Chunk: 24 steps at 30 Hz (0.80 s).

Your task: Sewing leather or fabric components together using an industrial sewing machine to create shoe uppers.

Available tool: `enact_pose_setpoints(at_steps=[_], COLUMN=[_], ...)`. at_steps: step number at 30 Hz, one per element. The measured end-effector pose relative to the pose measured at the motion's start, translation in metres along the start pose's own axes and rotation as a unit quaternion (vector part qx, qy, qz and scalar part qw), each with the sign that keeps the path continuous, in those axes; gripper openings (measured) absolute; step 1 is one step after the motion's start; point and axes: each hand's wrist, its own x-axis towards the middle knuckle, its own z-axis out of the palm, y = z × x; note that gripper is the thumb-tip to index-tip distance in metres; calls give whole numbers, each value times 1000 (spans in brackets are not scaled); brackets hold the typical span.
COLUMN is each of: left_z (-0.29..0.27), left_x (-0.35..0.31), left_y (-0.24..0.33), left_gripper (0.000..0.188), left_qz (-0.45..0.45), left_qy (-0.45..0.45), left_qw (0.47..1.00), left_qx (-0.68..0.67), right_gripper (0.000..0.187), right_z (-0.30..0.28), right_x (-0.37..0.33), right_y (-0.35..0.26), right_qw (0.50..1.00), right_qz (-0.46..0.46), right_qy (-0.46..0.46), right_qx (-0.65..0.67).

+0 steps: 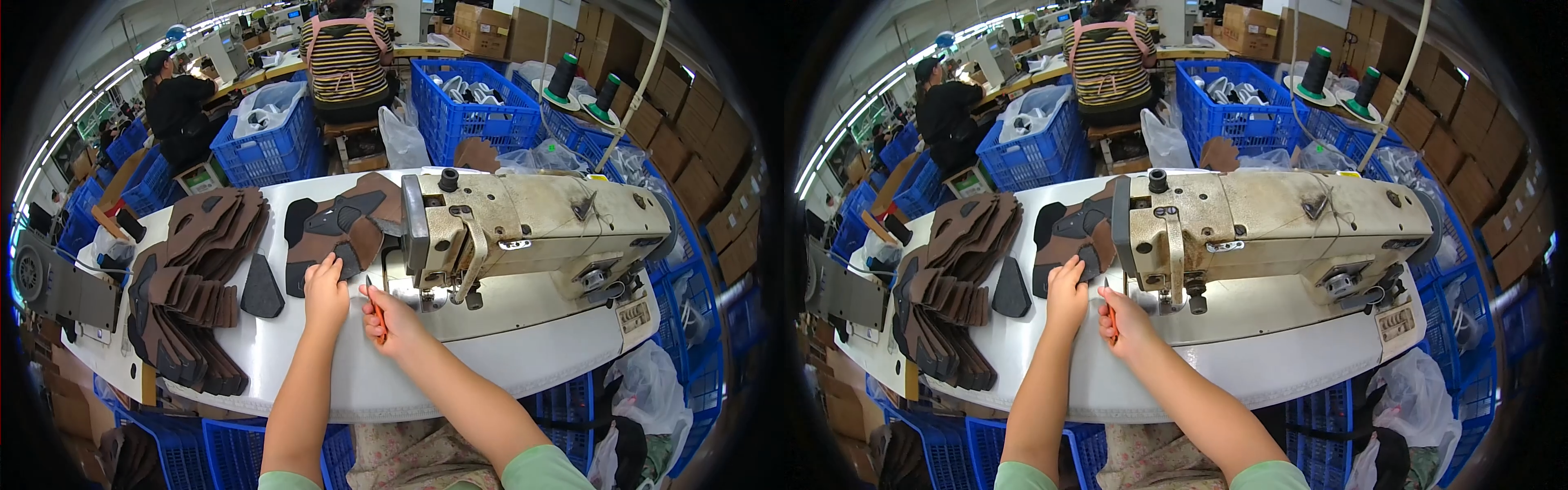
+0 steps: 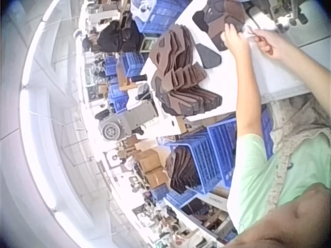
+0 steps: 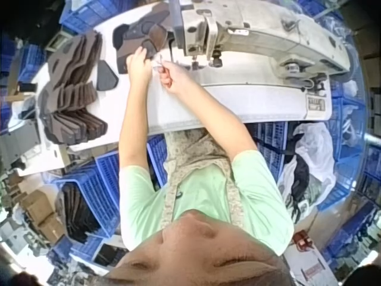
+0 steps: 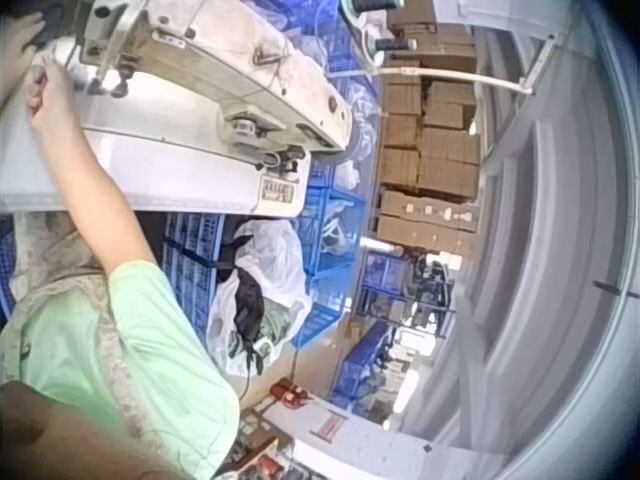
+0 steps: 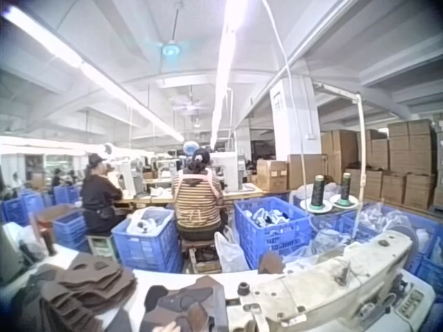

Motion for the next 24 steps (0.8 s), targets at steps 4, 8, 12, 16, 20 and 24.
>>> enact_pose_setpoints(at_steps=[4, 8, 12, 16, 20, 24], left_z=[-3, -1, -1, -1, -5, -26], left_x=[-1, -1, -2, 0, -3, 4], left_y=[0, 2, -1, 3, -2, 12], left_gripper=[42, 43, 43, 43, 46, 63], left_qz=[-6, -11, -7, -5, -8, -8], left_qy=[2, -6, -4, -5, -10, -61], left_qw=[1000, 1000, 1000, 1000, 1000, 997], left_qx=[-9, -3, -3, -6, -17, -52], right_gripper=[16, 19, 19, 19, 21, 30], right_z=[0, -2, 0, 1, -4, -31], right_x=[-9, -2, 1, 1, -13, -64], right_y=[-3, -4, -4, -8, -5, -9], right_qw=[1000, 1000, 1000, 1000, 1000, 992], right_qz=[-17, -12, -8, -15, -20, 38], right_qy=[23, 15, 10, 15, 9, -62], right_qx=[-3, -9, -2, 0, -9, -100])
